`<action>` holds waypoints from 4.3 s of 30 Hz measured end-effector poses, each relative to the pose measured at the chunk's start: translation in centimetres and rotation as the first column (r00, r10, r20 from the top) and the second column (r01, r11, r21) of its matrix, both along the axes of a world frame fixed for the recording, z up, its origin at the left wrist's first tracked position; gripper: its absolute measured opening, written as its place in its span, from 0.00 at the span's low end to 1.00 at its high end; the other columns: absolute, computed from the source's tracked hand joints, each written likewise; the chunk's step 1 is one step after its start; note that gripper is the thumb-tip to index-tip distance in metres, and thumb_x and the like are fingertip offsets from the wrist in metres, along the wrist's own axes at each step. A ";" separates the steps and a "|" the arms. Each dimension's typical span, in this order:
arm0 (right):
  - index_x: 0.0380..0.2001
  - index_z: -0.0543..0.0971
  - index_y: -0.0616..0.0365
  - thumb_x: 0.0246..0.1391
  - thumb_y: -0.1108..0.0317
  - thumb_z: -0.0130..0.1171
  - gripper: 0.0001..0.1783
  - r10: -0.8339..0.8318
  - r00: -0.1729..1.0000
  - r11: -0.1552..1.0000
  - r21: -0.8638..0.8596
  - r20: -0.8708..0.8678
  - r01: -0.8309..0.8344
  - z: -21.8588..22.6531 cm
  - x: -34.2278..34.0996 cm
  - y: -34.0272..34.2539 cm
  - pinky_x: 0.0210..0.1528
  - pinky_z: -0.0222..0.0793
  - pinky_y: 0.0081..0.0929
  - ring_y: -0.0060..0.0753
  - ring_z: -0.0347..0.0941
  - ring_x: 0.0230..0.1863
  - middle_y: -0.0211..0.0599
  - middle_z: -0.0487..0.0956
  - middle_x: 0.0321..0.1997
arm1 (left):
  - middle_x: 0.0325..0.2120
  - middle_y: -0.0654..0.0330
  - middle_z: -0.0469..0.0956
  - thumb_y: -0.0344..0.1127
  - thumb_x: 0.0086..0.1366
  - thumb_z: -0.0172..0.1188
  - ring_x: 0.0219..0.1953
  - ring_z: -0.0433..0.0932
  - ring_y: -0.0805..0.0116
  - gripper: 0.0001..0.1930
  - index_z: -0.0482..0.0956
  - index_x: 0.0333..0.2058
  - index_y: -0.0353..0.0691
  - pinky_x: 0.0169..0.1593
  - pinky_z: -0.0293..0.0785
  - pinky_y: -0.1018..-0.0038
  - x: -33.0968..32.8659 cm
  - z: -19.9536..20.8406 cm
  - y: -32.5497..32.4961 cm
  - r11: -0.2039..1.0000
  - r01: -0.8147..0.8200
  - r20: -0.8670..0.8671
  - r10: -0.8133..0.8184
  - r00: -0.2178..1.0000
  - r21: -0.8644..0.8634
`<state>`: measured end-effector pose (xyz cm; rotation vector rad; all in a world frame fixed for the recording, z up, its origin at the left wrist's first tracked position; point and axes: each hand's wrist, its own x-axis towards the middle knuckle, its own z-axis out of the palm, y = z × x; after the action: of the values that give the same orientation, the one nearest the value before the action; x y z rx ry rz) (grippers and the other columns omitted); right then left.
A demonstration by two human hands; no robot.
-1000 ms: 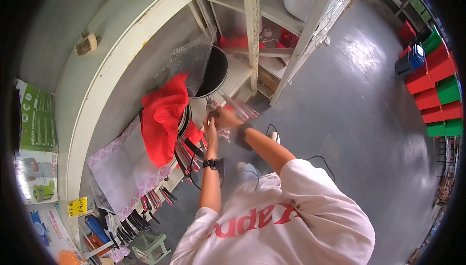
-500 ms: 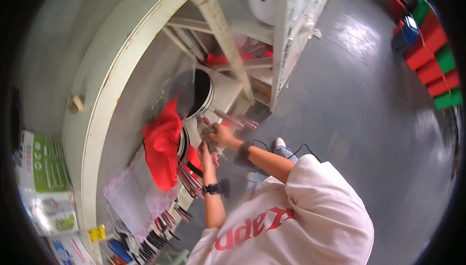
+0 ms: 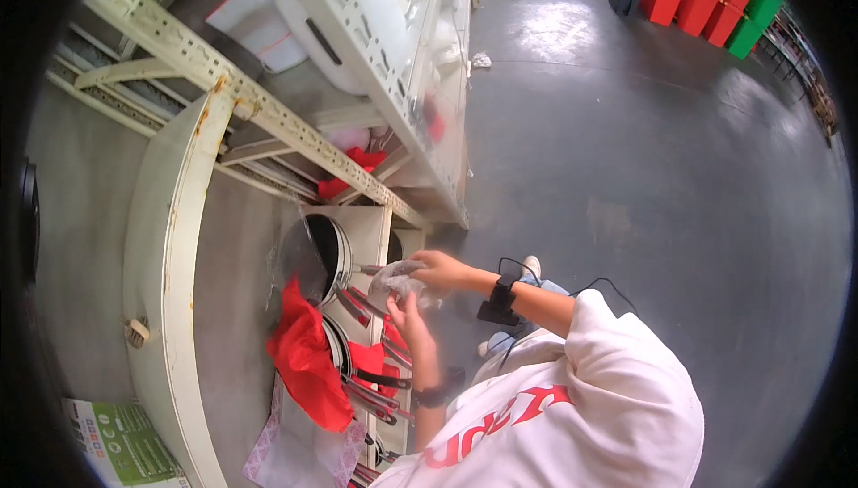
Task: The person uses a cloth to wipe the top lids of green, red, and black waste bins, then cleans a shelf surface below packaged goods, and finally wipes a black slatted table surface.
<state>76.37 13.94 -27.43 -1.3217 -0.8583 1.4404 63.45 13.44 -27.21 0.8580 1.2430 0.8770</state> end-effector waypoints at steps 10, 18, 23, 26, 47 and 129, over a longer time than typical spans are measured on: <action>0.43 0.66 0.64 0.46 0.57 0.53 0.25 -0.222 0.970 0.974 -0.010 0.094 0.224 4.0 14.2 -2.2 0.41 0.63 0.23 0.28 0.67 0.41 0.43 0.72 0.40 | 0.40 0.58 0.68 0.27 0.53 0.46 0.41 0.67 0.69 0.18 0.64 0.44 0.33 0.47 0.62 0.76 14.2 1.7 3.7 0.967 0.255 0.088 -0.256 0.963 0.029; 0.38 0.68 0.62 0.49 0.55 0.51 0.20 -0.492 0.871 0.870 -0.044 -0.002 0.491 7.3 26.9 -9.0 0.34 0.63 0.19 0.19 0.64 0.34 0.31 0.71 0.33 | 0.38 0.60 0.68 0.31 0.56 0.45 0.40 0.66 0.71 0.15 0.64 0.43 0.34 0.45 0.62 0.77 29.5 0.7 3.1 0.747 0.663 0.129 -0.663 0.737 0.056; 0.36 0.69 0.61 0.51 0.55 0.49 0.18 -0.898 0.427 0.416 0.107 -0.108 0.903 2.7 30.3 -12.7 0.33 0.63 0.18 0.17 0.64 0.32 0.29 0.71 0.30 | 0.44 0.57 0.63 0.35 0.59 0.47 0.45 0.63 0.69 0.22 0.56 0.50 0.35 0.49 0.59 0.76 36.1 2.1 -0.6 0.317 0.907 -0.102 -0.929 0.355 0.276; 0.34 0.71 0.57 0.54 0.58 0.45 0.13 -0.968 0.234 0.237 -0.025 -0.087 0.971 3.0 32.1 -13.2 0.38 0.63 0.21 0.19 0.63 0.36 0.26 0.70 0.32 | 0.46 0.55 0.61 0.33 0.58 0.49 0.48 0.61 0.69 0.25 0.51 0.53 0.37 0.50 0.58 0.75 39.7 1.9 -1.0 0.109 0.940 -0.131 -0.979 0.159 0.324; 0.43 0.69 0.61 0.34 0.76 0.50 0.25 -0.882 0.082 0.188 0.188 0.464 0.964 3.4 47.4 -16.0 0.40 0.66 0.23 0.30 0.68 0.40 0.42 0.71 0.41 | 0.31 0.60 0.71 0.35 0.56 0.53 0.34 0.68 0.74 0.14 0.68 0.38 0.32 0.38 0.65 0.79 66.2 1.4 3.2 -0.336 0.865 -0.291 -0.927 -0.235 0.372; 0.53 0.59 0.54 0.28 0.60 0.62 0.43 -0.285 -0.159 -0.155 0.118 0.945 0.981 -6.2 128.6 9.1 0.60 0.39 0.42 0.45 0.44 0.61 0.45 0.52 0.60 | 0.53 0.41 0.51 0.38 0.54 0.46 0.59 0.45 0.48 0.27 0.56 0.51 0.30 0.59 0.38 0.58 148.6 -10.5 24.9 -0.976 -0.043 -0.942 -0.192 -0.275 0.212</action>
<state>204.98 23.07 -33.58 -2.5732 0.5838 -0.2542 212.03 38.33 -37.68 2.2763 -1.6163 -0.3610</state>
